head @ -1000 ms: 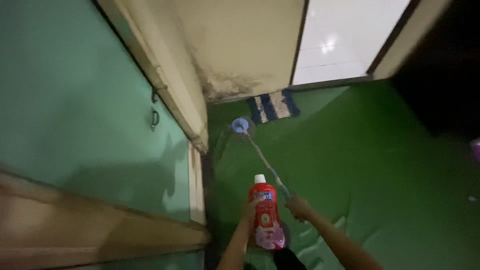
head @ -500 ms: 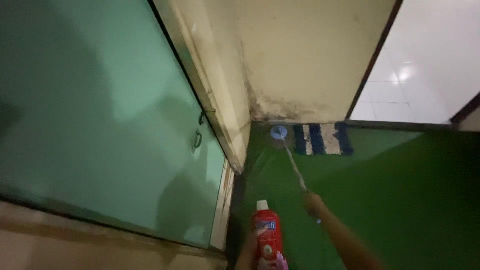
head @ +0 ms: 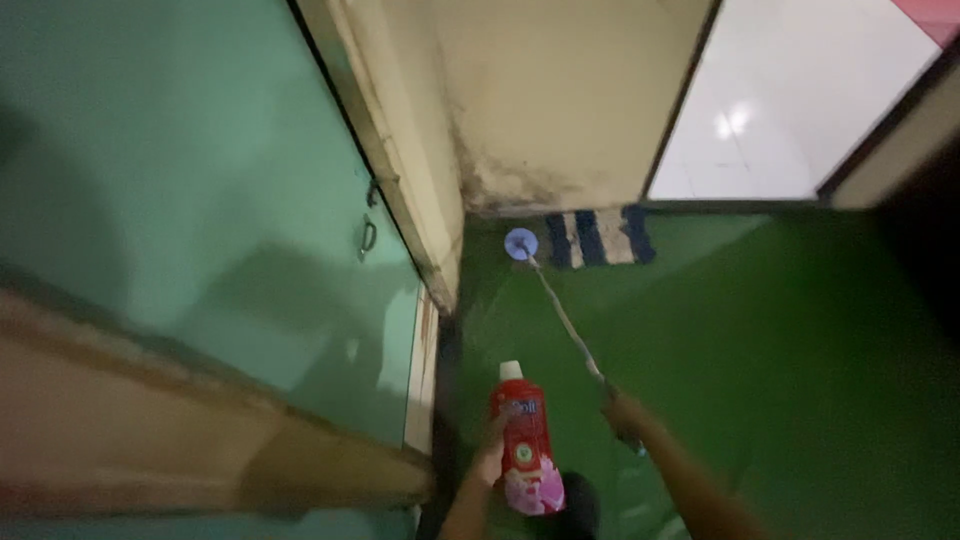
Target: Mopping the floor using a mop and liquid detergent.
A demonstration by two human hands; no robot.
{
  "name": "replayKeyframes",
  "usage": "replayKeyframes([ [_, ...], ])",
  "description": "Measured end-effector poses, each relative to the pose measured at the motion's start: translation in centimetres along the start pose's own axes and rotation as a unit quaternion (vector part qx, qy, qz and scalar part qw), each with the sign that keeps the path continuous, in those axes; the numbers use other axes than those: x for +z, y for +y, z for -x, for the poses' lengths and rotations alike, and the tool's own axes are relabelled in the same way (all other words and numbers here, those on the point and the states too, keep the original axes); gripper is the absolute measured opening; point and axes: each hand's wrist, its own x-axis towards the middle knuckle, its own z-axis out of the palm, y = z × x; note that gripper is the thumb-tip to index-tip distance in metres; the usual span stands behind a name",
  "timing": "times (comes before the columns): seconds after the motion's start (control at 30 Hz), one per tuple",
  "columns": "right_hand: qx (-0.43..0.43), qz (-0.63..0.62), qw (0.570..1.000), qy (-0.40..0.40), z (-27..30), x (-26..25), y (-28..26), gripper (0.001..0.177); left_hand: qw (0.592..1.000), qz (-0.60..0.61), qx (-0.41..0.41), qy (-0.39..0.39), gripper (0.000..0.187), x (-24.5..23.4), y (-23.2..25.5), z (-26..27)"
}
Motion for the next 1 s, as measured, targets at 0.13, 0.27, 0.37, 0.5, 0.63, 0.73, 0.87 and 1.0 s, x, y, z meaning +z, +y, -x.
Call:
replayKeyframes([
  [0.13, -0.1, 0.089, 0.99, 0.03, -0.5, 9.0, 10.6, 0.064, 0.997, -0.072, 0.019, -0.02, 0.033, -0.4, -2.8, 4.5],
  [0.27, -0.283, 0.132, 0.946, 0.085, 6.1, 13.6, 16.5, 0.063, 0.997, -0.081, 0.014, -0.012, 0.031, -1.9, -5.6, 6.6],
  [0.37, -0.021, -0.025, 0.997, -0.066, 21.2, 8.3, 8.0, 0.058, 0.994, -0.105, 0.031, -0.007, 0.031, -0.1, -5.7, 7.6],
  [0.5, 0.028, 0.006, 0.992, -0.121, 24.2, 7.9, 7.6, 0.07, 0.986, -0.139, 0.092, 0.02, 0.033, 5.7, -5.3, 10.5],
  [0.63, -0.201, 0.271, 0.941, -0.018, 11.3, 15.7, 13.3, 0.074, 0.989, -0.113, 0.083, 0.045, 0.034, 3.9, -6.2, 7.3],
  [0.73, -0.207, 0.179, 0.962, -0.007, 11.7, 15.7, 7.4, 0.064, 0.997, -0.07, 0.034, 0.018, 0.035, 1.4, -6.2, 3.8],
  [0.87, -0.228, 0.008, 0.973, 0.023, 8.3, 15.9, 5.0, 0.054, 0.995, -0.099, -0.022, 0.006, 0.043, 2.7, -3.4, 0.5],
  [1.0, -0.307, -0.112, 0.942, 0.081, -5.5, 21.1, 12.9, 0.062, 0.985, -0.135, -0.107, 0.006, 0.056, 4.5, -0.6, -1.1],
])
